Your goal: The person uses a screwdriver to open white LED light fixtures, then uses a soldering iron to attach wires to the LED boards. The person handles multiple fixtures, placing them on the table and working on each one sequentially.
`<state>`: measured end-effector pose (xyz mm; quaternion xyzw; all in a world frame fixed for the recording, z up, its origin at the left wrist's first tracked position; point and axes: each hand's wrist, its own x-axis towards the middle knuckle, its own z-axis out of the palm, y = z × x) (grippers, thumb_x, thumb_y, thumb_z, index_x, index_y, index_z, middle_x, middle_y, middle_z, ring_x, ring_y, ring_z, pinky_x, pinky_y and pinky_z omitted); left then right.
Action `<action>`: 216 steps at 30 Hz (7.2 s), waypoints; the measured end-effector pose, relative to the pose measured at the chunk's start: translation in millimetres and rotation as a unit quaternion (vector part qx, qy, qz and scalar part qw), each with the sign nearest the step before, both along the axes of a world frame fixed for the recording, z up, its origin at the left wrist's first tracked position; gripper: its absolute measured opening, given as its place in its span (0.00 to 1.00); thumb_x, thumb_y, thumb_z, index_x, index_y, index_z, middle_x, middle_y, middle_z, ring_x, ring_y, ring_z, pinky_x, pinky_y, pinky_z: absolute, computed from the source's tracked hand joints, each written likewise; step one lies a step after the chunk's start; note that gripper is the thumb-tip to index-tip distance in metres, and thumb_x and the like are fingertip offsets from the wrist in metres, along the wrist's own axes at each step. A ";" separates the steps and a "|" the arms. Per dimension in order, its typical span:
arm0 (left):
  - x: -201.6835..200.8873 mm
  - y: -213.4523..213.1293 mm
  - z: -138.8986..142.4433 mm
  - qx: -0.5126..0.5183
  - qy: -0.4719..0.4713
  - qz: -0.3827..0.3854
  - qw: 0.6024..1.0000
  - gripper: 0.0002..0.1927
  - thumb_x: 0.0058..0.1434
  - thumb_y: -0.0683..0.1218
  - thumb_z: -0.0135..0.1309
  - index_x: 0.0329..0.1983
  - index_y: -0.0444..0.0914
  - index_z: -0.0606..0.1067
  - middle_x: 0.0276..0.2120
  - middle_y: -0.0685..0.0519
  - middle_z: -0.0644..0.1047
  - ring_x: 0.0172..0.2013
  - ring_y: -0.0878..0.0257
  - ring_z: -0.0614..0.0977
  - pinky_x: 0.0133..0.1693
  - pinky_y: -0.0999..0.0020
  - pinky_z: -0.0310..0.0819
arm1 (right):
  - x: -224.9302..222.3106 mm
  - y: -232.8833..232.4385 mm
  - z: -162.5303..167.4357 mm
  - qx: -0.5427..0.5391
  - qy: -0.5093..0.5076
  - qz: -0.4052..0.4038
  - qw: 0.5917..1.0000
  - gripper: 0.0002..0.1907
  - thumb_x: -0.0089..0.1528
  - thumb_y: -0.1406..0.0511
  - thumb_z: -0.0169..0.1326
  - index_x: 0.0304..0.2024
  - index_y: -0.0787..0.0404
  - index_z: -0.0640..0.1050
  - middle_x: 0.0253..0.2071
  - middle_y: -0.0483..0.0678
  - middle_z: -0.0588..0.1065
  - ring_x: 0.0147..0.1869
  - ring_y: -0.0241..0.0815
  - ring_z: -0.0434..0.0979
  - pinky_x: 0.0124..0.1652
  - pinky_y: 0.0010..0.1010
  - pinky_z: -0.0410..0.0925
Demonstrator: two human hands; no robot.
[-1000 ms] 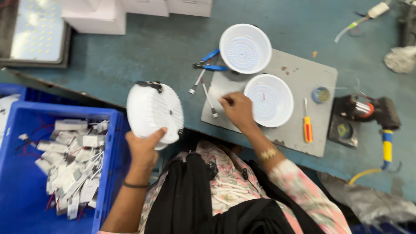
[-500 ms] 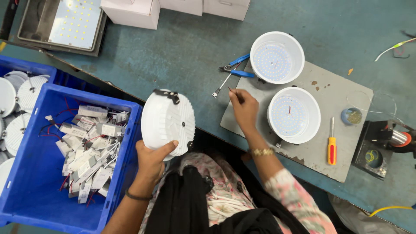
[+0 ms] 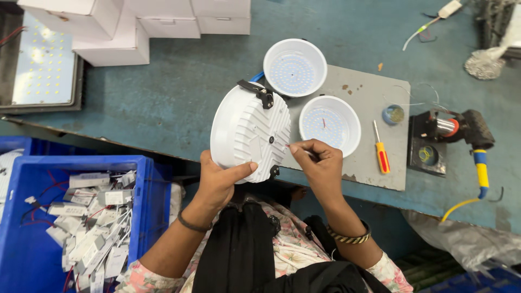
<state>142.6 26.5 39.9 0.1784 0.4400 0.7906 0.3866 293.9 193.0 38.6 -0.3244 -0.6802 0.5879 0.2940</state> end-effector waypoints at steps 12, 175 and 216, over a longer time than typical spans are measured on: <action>10.7 -2.3 -0.6 -0.030 0.073 -0.033 0.996 0.15 0.54 0.34 0.65 0.45 0.25 0.80 0.39 0.46 0.84 0.38 0.63 0.85 0.44 0.67 0.81 | -0.8 -13.4 27.6 0.147 -0.040 -0.006 0.988 0.05 0.59 0.67 0.64 0.34 0.65 0.84 0.30 0.43 0.80 0.30 0.28 0.75 0.31 0.20 0.67; 7.5 17.0 30.2 -0.012 0.706 -0.104 0.701 0.26 0.48 0.43 0.65 0.52 0.37 0.79 0.55 0.41 0.79 0.53 0.47 0.82 0.50 0.56 0.79 | 25.3 -0.5 -66.9 -0.181 0.137 -0.021 0.974 0.24 0.64 0.70 0.54 0.62 0.70 0.68 0.56 0.57 0.76 0.56 0.45 0.80 0.51 0.36 0.76; -94.9 277.3 -43.6 -0.323 0.767 -0.292 0.471 0.29 0.64 0.66 0.49 0.68 0.56 0.69 0.74 0.57 0.59 0.72 0.37 0.55 0.66 0.21 0.33 | -136.3 65.7 -45.3 0.541 -0.084 0.306 0.779 0.18 0.62 0.63 0.50 0.54 0.58 0.75 0.55 0.50 0.75 0.63 0.51 0.72 0.61 0.48 0.62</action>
